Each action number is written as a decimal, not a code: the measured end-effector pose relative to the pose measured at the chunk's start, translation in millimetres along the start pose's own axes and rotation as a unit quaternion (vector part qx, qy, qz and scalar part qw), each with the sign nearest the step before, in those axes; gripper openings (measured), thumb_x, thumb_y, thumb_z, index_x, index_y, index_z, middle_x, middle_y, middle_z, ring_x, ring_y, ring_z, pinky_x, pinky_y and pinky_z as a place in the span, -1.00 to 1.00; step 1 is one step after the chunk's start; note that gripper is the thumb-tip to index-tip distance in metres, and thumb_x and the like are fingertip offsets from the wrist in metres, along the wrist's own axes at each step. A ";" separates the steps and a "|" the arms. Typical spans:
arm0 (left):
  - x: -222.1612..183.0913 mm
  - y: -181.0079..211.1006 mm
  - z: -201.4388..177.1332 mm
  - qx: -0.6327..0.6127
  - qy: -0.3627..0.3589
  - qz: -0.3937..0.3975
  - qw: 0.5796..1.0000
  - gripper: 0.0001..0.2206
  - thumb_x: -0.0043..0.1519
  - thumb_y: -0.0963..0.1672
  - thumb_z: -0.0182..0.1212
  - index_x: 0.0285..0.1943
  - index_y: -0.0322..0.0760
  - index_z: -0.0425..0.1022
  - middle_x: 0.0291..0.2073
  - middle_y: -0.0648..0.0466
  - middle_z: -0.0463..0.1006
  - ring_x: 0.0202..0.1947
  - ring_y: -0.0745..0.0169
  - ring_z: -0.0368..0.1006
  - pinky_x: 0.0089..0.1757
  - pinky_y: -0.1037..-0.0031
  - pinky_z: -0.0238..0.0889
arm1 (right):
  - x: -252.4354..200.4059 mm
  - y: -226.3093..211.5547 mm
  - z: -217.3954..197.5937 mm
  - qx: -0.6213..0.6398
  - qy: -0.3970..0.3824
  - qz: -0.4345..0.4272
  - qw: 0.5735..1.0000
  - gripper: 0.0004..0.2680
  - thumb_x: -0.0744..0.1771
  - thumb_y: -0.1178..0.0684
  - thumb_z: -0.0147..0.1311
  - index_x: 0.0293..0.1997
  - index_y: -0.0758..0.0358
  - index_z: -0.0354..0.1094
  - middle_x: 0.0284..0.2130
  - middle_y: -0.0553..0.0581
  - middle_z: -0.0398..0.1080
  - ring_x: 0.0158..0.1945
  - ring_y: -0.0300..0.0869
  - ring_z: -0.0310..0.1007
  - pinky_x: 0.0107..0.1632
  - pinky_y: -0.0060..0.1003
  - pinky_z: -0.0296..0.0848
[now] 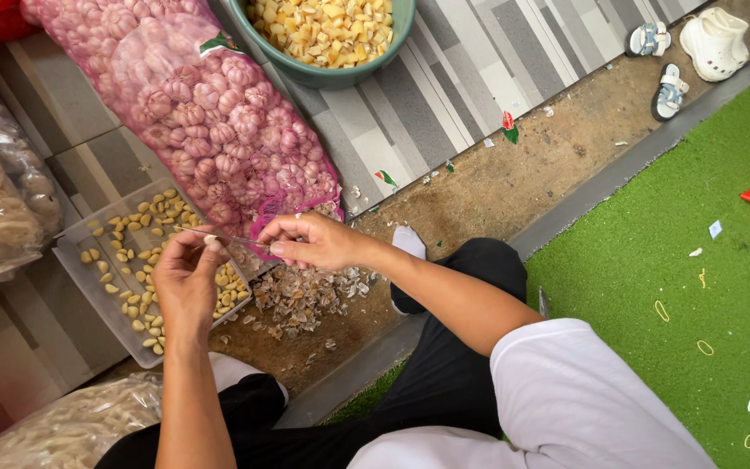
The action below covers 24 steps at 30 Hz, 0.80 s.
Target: The person sits on the floor and peels garlic cloves using a small knife. They remove the outer skin and place the peeled cloves into a clear plastic container. The workspace includes a mesh bag of garlic, a bowl of peeled cloves, and plastic bags of other food items.
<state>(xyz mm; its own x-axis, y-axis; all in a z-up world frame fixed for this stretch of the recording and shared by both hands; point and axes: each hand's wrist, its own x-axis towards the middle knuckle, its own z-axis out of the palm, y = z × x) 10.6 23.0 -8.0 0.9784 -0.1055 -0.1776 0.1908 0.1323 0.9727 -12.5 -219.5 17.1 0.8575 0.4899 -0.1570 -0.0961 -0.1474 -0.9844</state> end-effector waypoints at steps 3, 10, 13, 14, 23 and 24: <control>-1.1 -2.1 7.7 -0.018 -0.010 -0.001 1.000 -0.85 0.38 -0.31 0.19 0.09 -0.43 0.47 -0.15 -0.01 0.55 -0.16 0.24 0.50 -0.09 0.42 0.45 | -0.6 -4.0 6.2 0.029 0.036 0.006 0.999 -0.71 0.44 0.03 -0.01 0.33 0.27 0.23 -0.36 0.00 0.36 -0.47 -0.37 0.36 -0.40 -0.46 0.42; -1.2 -0.7 27.6 -0.101 -0.032 0.012 0.994 -0.83 0.34 -0.29 0.22 0.09 -0.41 0.46 -0.12 0.01 0.58 -0.12 0.27 0.55 -0.05 0.42 0.53 | 1.2 -7.2 11.3 0.035 0.065 -0.029 0.997 -0.63 0.44 0.02 -0.02 0.46 0.16 0.11 -0.37 -0.03 0.34 -0.47 -0.39 0.36 -0.42 -0.47 0.44; -1.1 -1.3 30.3 -0.094 -0.028 0.008 0.995 -0.83 0.34 -0.29 0.22 0.09 -0.41 0.46 -0.09 -0.01 0.59 -0.10 0.28 0.54 -0.04 0.42 0.52 | 1.1 -3.6 15.0 0.043 0.057 -0.043 0.997 -0.65 0.46 0.02 -0.01 0.46 0.17 0.16 -0.36 -0.01 0.35 -0.45 -0.38 0.35 -0.41 -0.46 0.43; -0.2 -1.3 31.2 -0.093 -0.026 0.003 0.995 -0.83 0.34 -0.28 0.22 0.08 -0.41 0.46 -0.09 -0.01 0.60 -0.09 0.27 0.55 -0.04 0.42 0.52 | 1.0 -2.6 15.8 0.043 0.055 -0.041 0.997 -0.65 0.45 0.02 -0.01 0.45 0.17 0.17 -0.37 -0.01 0.35 -0.46 -0.38 0.35 -0.41 -0.46 0.42; 4.7 -5.6 42.8 -0.170 -0.027 0.013 0.985 -0.79 0.32 -0.29 0.20 0.13 -0.44 0.49 -0.09 -0.05 0.61 -0.12 0.18 0.60 -0.05 0.41 0.54 | 0.5 0.5 -0.9 0.100 0.119 -0.029 0.987 -0.67 0.45 0.09 -0.06 0.43 0.24 0.14 -0.36 0.04 0.39 -0.46 -0.34 0.37 -0.41 -0.48 0.47; 4.4 -5.1 43.1 -0.167 -0.028 0.014 0.985 -0.77 0.32 -0.29 0.21 0.15 -0.44 0.49 -0.10 -0.06 0.61 -0.13 0.19 0.60 -0.06 0.42 0.53 | -0.7 -0.6 -1.7 0.086 0.117 -0.033 0.989 -0.67 0.45 0.10 -0.06 0.44 0.25 0.13 -0.36 0.02 0.38 -0.45 -0.35 0.37 -0.41 -0.48 0.46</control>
<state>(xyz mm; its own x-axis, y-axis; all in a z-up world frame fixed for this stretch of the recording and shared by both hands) 10.5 -20.6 -7.2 0.9795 -0.1502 -0.1343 0.1889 0.4519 0.8719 -12.1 -221.2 17.9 0.9565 0.2776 -0.0900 -0.1040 0.0362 -0.9939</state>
